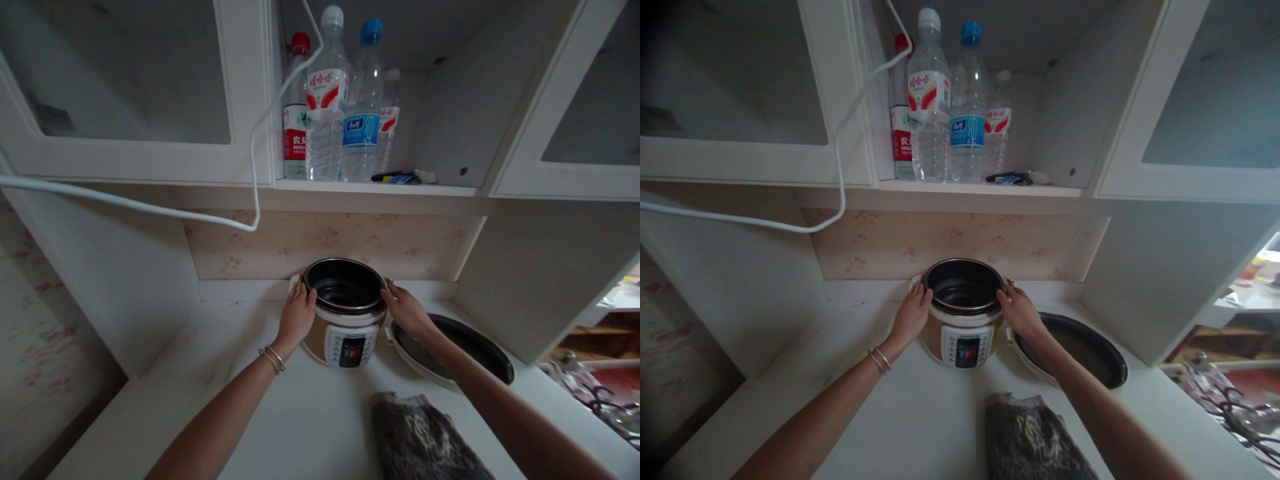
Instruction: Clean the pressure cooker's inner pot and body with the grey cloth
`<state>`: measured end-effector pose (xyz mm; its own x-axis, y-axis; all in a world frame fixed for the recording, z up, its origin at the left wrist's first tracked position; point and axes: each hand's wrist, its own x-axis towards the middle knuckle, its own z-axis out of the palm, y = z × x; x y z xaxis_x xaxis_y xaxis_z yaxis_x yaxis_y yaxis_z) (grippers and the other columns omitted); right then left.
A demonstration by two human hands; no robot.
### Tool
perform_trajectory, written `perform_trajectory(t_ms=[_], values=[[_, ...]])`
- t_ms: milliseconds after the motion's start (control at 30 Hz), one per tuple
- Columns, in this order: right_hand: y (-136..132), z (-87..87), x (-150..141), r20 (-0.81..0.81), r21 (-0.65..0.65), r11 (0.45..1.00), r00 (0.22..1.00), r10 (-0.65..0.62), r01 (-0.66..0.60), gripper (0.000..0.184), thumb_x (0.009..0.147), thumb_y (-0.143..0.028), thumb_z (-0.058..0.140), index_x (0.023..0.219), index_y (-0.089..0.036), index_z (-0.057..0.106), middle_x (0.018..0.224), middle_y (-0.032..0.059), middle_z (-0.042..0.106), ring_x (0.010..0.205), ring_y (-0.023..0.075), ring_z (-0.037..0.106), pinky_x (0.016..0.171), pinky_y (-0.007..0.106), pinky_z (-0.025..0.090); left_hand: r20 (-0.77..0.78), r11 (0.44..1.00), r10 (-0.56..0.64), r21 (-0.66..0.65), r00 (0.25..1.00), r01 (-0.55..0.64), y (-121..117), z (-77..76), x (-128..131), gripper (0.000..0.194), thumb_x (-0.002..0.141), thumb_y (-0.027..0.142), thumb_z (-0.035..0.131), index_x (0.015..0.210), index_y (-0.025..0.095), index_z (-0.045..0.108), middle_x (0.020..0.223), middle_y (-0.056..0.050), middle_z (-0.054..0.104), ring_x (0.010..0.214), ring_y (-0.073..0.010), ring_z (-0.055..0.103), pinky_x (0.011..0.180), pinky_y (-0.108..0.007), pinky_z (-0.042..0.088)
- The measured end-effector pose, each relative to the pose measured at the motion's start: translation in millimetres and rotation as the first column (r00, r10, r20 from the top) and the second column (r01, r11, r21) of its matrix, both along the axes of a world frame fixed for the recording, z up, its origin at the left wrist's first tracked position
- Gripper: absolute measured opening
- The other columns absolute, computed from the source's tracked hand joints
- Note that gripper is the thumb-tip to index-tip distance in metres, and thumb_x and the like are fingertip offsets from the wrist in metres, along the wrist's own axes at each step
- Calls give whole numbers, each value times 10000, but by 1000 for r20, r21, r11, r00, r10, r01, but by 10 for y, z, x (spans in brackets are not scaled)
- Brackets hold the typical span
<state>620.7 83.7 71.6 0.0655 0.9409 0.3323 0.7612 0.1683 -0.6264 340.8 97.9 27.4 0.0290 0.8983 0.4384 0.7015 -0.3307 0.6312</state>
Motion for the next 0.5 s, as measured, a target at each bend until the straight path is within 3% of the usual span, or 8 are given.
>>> perform_trajectory(t_ms=[133,167,233,300,333,400,467,500], values=[[-600,-241,157,-226,-125,985,970,88,-118,548,940,-589,385,1171,-171,656,1026,98,712,887,215,667,832,346,513,-93,998,-31,44,995,35,-27,-107,-102,593,1050,392,187,1475,49,420,1573,-164,340,1479,-218,284,1232,-418,229],[-779,-366,246,-296,-230,939,938,182,-255,545,926,-621,418,1078,-165,676,890,76,704,776,190,653,758,321,514,-120,997,-36,61,992,44,-31,-127,-120,583,1051,389,191,1476,63,421,1572,-155,347,1476,-211,290,1232,-420,236],[-1101,-699,489,-427,-469,753,865,264,-461,536,877,-669,492,949,-173,682,806,48,676,633,150,611,596,276,486,-155,995,-31,86,987,45,-33,-160,-142,571,1054,386,198,1479,77,420,1570,-145,357,1472,-201,299,1231,-415,247],[-1311,-1095,805,-428,-649,588,870,244,-484,530,834,-694,530,781,-181,653,691,29,638,549,128,575,529,253,452,-162,995,-18,91,987,33,-29,-186,-143,569,1057,384,198,1483,77,415,1569,-144,361,1470,-194,301,1231,-404,253],[-1359,-1288,976,-383,-697,577,901,202,-426,539,788,-717,550,716,-189,632,634,27,618,495,123,546,485,254,427,-158,996,-13,89,987,27,-25,-196,-139,570,1058,386,197,1485,77,413,1569,-143,360,1471,-192,300,1231,-401,255],[-1345,-1601,1303,-271,-692,683,961,52,-232,516,673,-733,583,648,-219,617,631,59,636,488,173,566,451,301,443,-138,996,-10,89,990,23,-18,-215,-129,574,1059,397,196,1488,83,411,1572,-137,357,1473,-189,295,1233,-402,252],[-1223,-1774,1559,-170,-535,845,977,-131,21,479,595,-733,559,648,-261,619,678,94,675,591,267,644,542,392,532,-114,995,-18,93,993,29,-14,-229,-122,579,1059,413,198,1489,90,411,1575,-131,353,1477,-186,286,1236,-407,243],[-1143,-1810,1646,-140,-472,877,974,-177,91,471,580,-729,544,670,-274,626,698,101,688,659,308,669,612,438,560,-105,995,-23,92,994,33,-14,-234,-122,582,1059,420,200,1491,92,409,1577,-129,349,1479,-185,280,1238,-409,237]])
